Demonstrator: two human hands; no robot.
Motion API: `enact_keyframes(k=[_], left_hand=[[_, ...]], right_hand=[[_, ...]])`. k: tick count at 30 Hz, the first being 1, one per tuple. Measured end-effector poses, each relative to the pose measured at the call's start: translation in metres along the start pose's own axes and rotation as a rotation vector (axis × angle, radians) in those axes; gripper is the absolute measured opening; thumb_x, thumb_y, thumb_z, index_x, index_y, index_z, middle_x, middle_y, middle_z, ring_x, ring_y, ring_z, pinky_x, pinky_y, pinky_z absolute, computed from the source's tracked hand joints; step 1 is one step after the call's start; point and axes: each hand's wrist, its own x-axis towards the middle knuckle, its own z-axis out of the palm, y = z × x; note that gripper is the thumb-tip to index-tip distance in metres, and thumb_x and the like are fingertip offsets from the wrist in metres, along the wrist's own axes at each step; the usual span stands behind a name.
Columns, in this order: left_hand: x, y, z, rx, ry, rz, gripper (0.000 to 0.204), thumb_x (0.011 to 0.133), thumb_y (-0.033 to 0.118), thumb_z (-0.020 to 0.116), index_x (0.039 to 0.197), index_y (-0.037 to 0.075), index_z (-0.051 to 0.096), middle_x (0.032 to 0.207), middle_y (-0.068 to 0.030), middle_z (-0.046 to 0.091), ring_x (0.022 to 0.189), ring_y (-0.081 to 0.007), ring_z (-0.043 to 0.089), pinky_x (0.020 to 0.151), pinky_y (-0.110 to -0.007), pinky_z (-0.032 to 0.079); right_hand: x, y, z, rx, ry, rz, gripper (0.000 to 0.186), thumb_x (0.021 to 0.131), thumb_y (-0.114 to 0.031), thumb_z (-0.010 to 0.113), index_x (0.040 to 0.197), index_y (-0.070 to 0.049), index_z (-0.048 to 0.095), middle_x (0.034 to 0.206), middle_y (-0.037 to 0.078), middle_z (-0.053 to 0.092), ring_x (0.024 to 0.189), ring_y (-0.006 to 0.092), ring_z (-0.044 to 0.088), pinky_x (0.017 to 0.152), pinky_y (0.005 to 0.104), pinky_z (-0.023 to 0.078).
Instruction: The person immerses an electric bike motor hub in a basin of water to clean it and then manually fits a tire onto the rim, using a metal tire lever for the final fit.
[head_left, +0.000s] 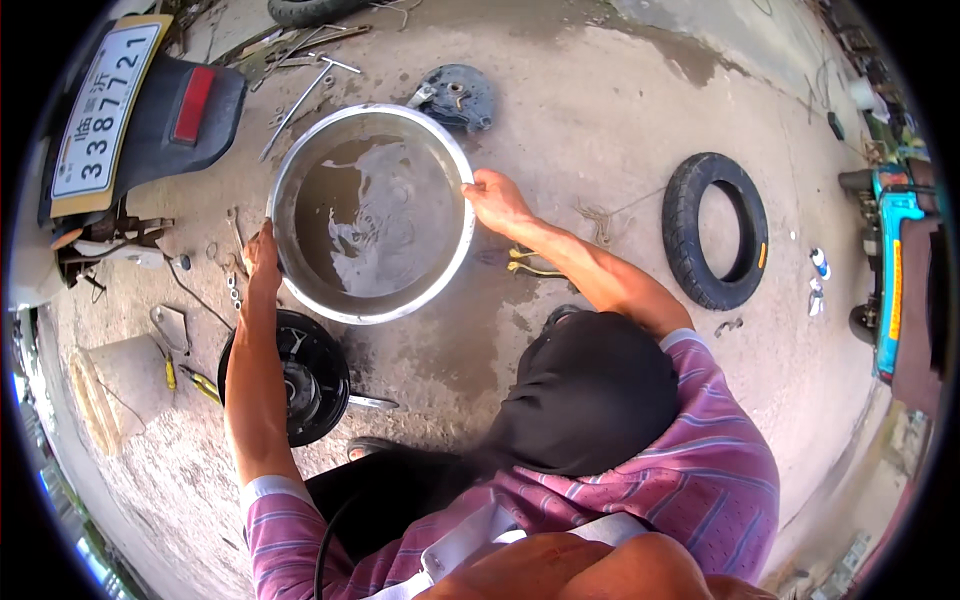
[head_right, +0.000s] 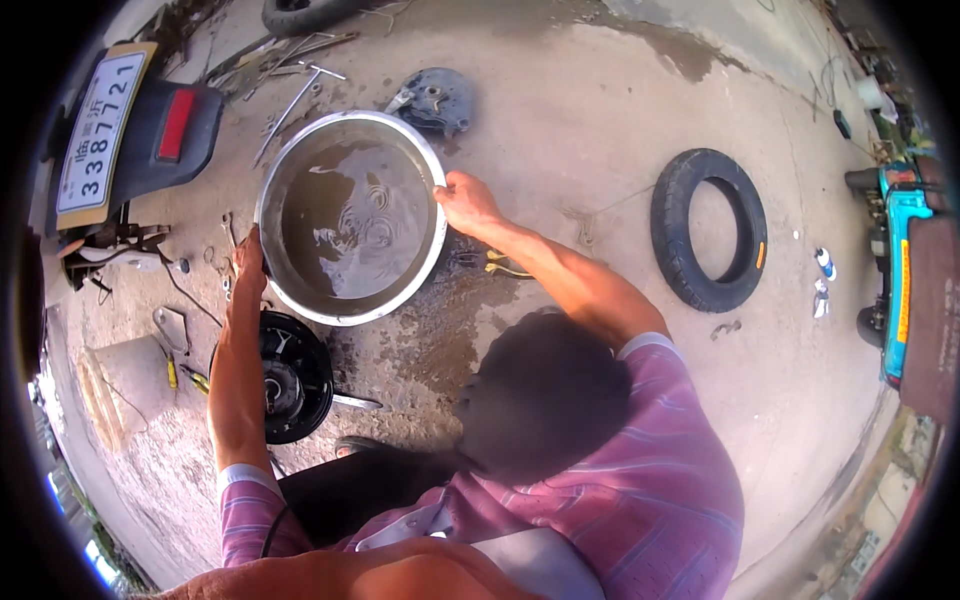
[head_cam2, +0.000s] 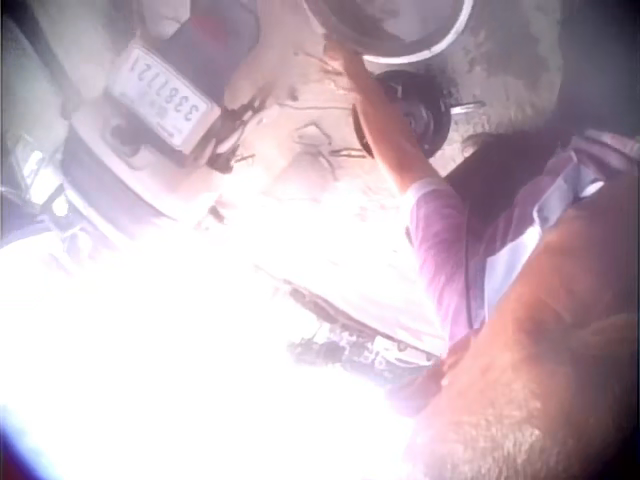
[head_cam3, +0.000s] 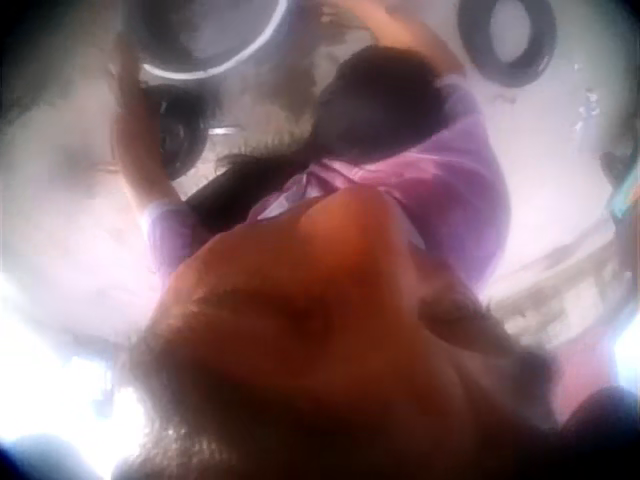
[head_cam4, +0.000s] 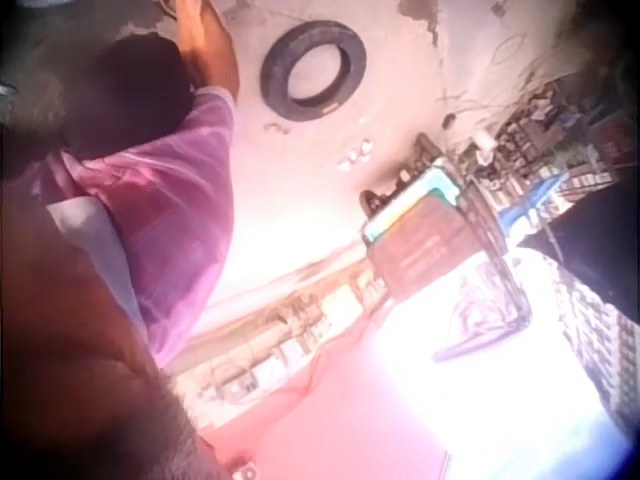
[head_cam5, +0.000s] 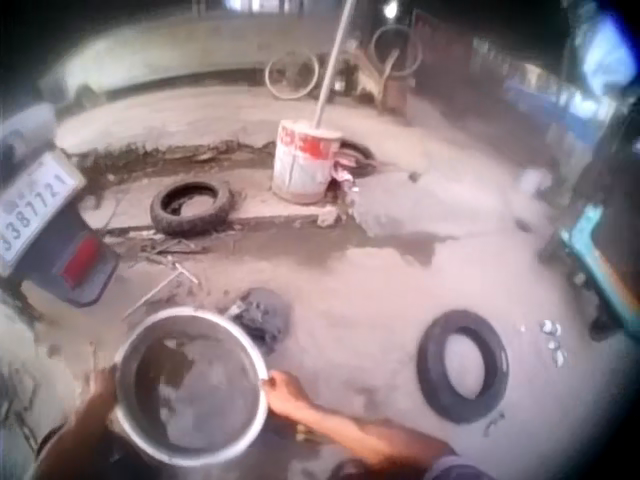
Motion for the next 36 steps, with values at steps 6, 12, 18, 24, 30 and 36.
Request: enact_keyframes(k=[6,12,18,24,30,36], left_hand=[[-0.024,-0.01,-0.04,-0.311,0.048,-0.068,0.048,0.094,0.042,0.069,0.107,-0.004,0.075,0.1,-0.0158,0.074,0.09,-0.0275,0.069,0.08,-0.041,0.056],[-0.074,0.04,-0.031,-0.336,0.075,0.021,0.041,0.095,0.037,0.068,0.098,-0.003,0.073,0.091,-0.0118,0.071,0.08,-0.0229,0.064,0.071,-0.04,0.054],[-0.115,0.076,-0.03,-0.291,0.037,0.056,0.04,0.097,0.034,0.068,0.11,-0.003,0.072,0.104,-0.015,0.072,0.09,-0.0252,0.068,0.08,-0.04,0.055],[-0.141,0.123,0.032,-0.446,-0.085,0.063,0.037,0.099,0.027,0.066,0.114,-0.007,0.07,0.106,-0.0177,0.072,0.092,-0.0261,0.068,0.081,-0.039,0.055],[-0.16,0.164,0.123,-0.468,-0.144,0.111,0.039,0.099,0.028,0.066,0.117,-0.006,0.068,0.109,-0.0171,0.072,0.094,-0.0273,0.069,0.082,-0.041,0.057],[-0.169,0.198,0.233,-0.407,-0.181,0.174,0.041,0.099,0.029,0.064,0.119,-0.007,0.068,0.111,-0.0181,0.071,0.101,-0.0287,0.068,0.088,-0.04,0.055]], right_hand=[[-0.011,-0.026,0.011,-0.016,-0.033,-0.036,0.032,0.095,-0.028,0.062,0.108,0.0,0.067,0.098,0.022,0.072,0.095,0.0384,0.07,0.085,0.0459,0.053],[-0.022,-0.029,-0.042,0.093,-0.025,-0.005,0.023,0.1,-0.02,0.063,0.106,0.002,0.066,0.088,0.01,0.071,0.081,0.0164,0.066,0.075,0.0347,0.053],[-0.031,-0.047,-0.094,0.216,0.008,-0.038,0.02,0.096,-0.018,0.063,0.096,0.002,0.067,0.078,0.004,0.062,0.071,0.0129,0.055,0.066,0.033,0.047],[-0.019,-0.013,-0.17,0.163,0.066,-0.058,0.026,0.094,-0.023,0.065,0.1,0.003,0.069,0.085,0.01,0.07,0.078,0.0191,0.065,0.073,0.0374,0.052],[0.004,0.029,-0.241,0.184,0.258,-0.088,0.033,0.095,-0.029,0.066,0.103,0.003,0.07,0.087,0.01,0.072,0.078,0.0193,0.066,0.074,0.0354,0.052],[0.03,0.065,-0.312,-0.094,0.516,0.052,0.046,0.095,-0.046,0.067,0.091,0.0,0.069,0.076,0.01,0.068,0.07,0.0227,0.063,0.071,0.0382,0.05]])
